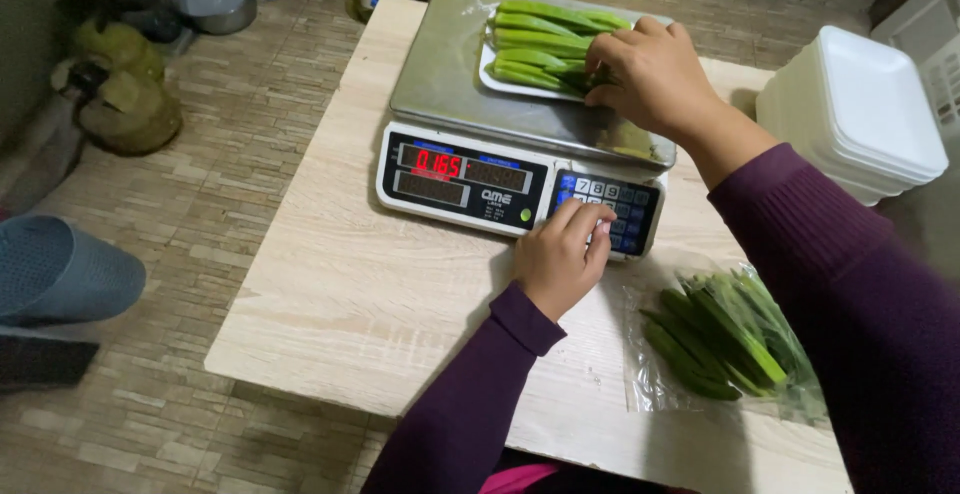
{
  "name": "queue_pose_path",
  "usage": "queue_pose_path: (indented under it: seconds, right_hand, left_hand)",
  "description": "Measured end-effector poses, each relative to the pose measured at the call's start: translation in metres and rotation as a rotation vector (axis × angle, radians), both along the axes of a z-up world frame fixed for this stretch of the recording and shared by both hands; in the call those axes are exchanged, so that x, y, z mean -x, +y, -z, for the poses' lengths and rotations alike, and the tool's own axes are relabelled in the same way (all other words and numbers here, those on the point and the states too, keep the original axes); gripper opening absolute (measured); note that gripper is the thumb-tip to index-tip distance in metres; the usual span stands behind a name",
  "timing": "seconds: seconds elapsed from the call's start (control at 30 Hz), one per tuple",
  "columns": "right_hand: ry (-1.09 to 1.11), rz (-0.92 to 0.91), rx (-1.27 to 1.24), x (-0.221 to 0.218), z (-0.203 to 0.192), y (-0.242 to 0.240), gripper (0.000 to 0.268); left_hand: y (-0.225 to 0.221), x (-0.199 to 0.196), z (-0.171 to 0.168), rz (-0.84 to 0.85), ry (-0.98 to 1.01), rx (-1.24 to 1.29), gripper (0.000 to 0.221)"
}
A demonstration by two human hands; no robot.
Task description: Weighing okra pods on a digital scale and packaging them into plastic bags.
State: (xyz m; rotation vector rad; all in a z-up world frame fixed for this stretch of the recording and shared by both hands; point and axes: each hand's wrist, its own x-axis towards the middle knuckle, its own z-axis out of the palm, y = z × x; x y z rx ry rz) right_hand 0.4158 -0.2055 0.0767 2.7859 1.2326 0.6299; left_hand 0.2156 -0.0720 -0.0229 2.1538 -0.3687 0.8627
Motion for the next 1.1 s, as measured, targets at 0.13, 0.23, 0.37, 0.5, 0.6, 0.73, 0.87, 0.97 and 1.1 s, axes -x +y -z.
queue_pose_path:
  seconds: [0.13, 0.23, 0.37, 0.5, 0.6, 0.73, 0.87, 0.97, 1.1]
  right_hand:
    - [0.010, 0.004, -0.040, 0.009, -0.007, -0.003, 0.052]
    - [-0.080, -0.107, -0.129, 0.045, -0.030, -0.014, 0.058]
    - [-0.038, -0.065, 0.054, 0.147, -0.060, -0.033, 0.037]
    - [-0.021, -0.127, 0.231, 0.242, -0.004, -0.062, 0.008]
    - [0.115, -0.045, 0.198, 0.269, 0.053, -0.093, 0.022]
    - [0.117, 0.164, 0.260, 0.279, 0.080, -0.113, 0.029]
    - [0.060, 0.224, 0.116, 0.271, 0.072, -0.100, 0.028]
    - [0.083, 0.243, 0.160, 0.266, 0.093, -0.095, 0.037]
    - [0.139, 0.231, 0.192, 0.263, 0.094, -0.096, 0.035]
  left_hand:
    - [0.003, 0.002, -0.003, -0.006, 0.008, -0.007, 0.014]
    - [0.001, 0.000, 0.004, 0.007, 0.026, -0.010, 0.014]
    - [0.007, 0.004, -0.009, 0.071, 0.037, 0.036, 0.017]
    - [0.004, -0.001, 0.002, 0.036, -0.025, 0.025, 0.013]
    - [0.006, -0.002, 0.005, 0.055, 0.041, 0.003, 0.016]
    - [0.006, -0.002, 0.002, 0.095, 0.063, 0.032, 0.015]
    - [0.007, -0.002, 0.003, 0.080, 0.053, 0.016, 0.016]
    - [0.008, -0.002, 0.004, 0.069, 0.044, 0.010, 0.014]
    - [0.007, -0.004, 0.009, 0.050, 0.051, 0.020, 0.014]
